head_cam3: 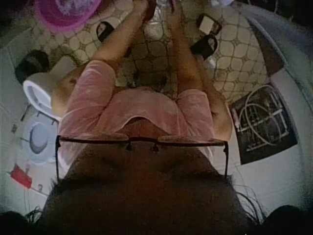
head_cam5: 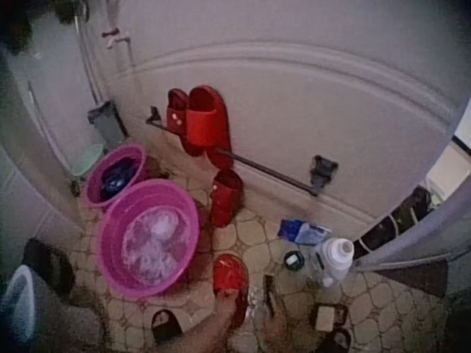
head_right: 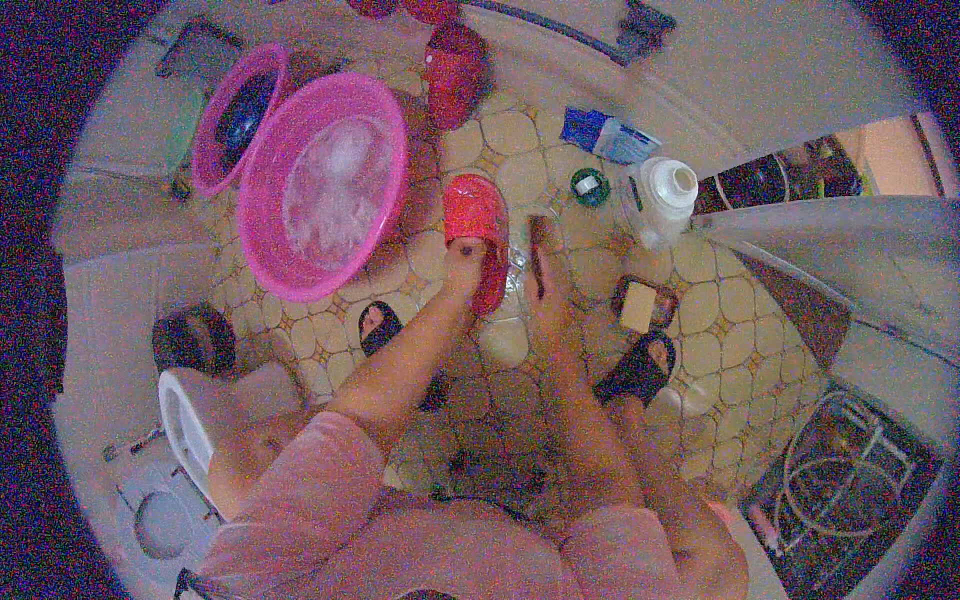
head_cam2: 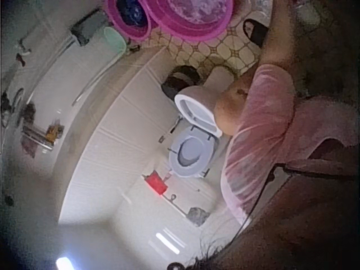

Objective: The person cleans a pair of red shoes by applying liquid from a bottle onto a brush and scrubbing the surfaces of the shoes one at a time over a basin of soapy water.

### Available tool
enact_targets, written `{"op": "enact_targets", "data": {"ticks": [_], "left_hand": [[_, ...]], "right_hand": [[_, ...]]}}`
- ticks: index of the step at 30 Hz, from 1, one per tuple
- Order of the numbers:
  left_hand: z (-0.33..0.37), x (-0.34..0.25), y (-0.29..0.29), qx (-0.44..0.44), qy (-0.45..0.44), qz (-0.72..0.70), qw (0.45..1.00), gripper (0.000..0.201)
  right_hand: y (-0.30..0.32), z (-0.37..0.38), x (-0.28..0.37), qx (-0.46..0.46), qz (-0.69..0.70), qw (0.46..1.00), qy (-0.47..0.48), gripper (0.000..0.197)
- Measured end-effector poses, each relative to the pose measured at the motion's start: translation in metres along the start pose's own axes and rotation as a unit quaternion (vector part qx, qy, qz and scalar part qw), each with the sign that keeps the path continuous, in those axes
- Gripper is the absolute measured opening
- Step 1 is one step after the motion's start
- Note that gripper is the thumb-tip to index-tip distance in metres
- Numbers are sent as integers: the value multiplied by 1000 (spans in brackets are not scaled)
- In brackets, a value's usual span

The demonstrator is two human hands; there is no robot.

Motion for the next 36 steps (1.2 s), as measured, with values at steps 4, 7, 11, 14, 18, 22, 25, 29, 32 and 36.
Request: {"op": "enact_targets", "data": {"ticks": [4, 7, 11, 14, 18, 22, 25, 29, 32, 36], "left_hand": [[-50, -29, 3, 164, -230, 391, 876, 22], [-72, 3, 22, 237, -160, 450, 846, 33], [-98, 8, 21, 281, -254, 657, 652, 48], [-98, 4, 18, 330, -173, 694, 616, 48], [-97, 8, 11, 335, -175, 639, 670, 50], [-93, 23, 11, 330, -183, 639, 670, 52], [-92, 10, 9, 329, -119, 570, 744, 55], [-88, 27, 16, 328, -175, 609, 700, 59], [-93, 23, 19, 308, -221, 610, 696, 61], [-100, -1, 7, 289, -334, 512, 737, 47]], "right_hand": [[-30, -51, -30, 75, -166, 978, 98, 55], [-48, -64, -25, 122, -204, 968, 81, 56], [-47, -61, -19, 88, -98, 990, 59, 55], [-53, -45, -9, 150, -244, 957, 33, 50], [-62, 36, 7, 177, -313, 933, -20, 46], [-74, 35, 18, 106, -250, 961, -43, 44], [-84, -10, -25, 98, -257, 961, 25, 43], [-75, -33, -20, 38, -59, 979, 190, 43], [-81, 15, 0, 147, -166, 975, 14, 41], [-85, 62, 16, 141, -255, 956, -35, 41]]}}
Point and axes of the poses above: each hand's wrist, its own z-axis towards the middle knuckle, its own y-axis out of the back of the hand, x = y × z, the point moved 6 cm from there along z, towards the middle knuckle, and after that the axes turned 8 degrees about -z, right-handed, at the moved point
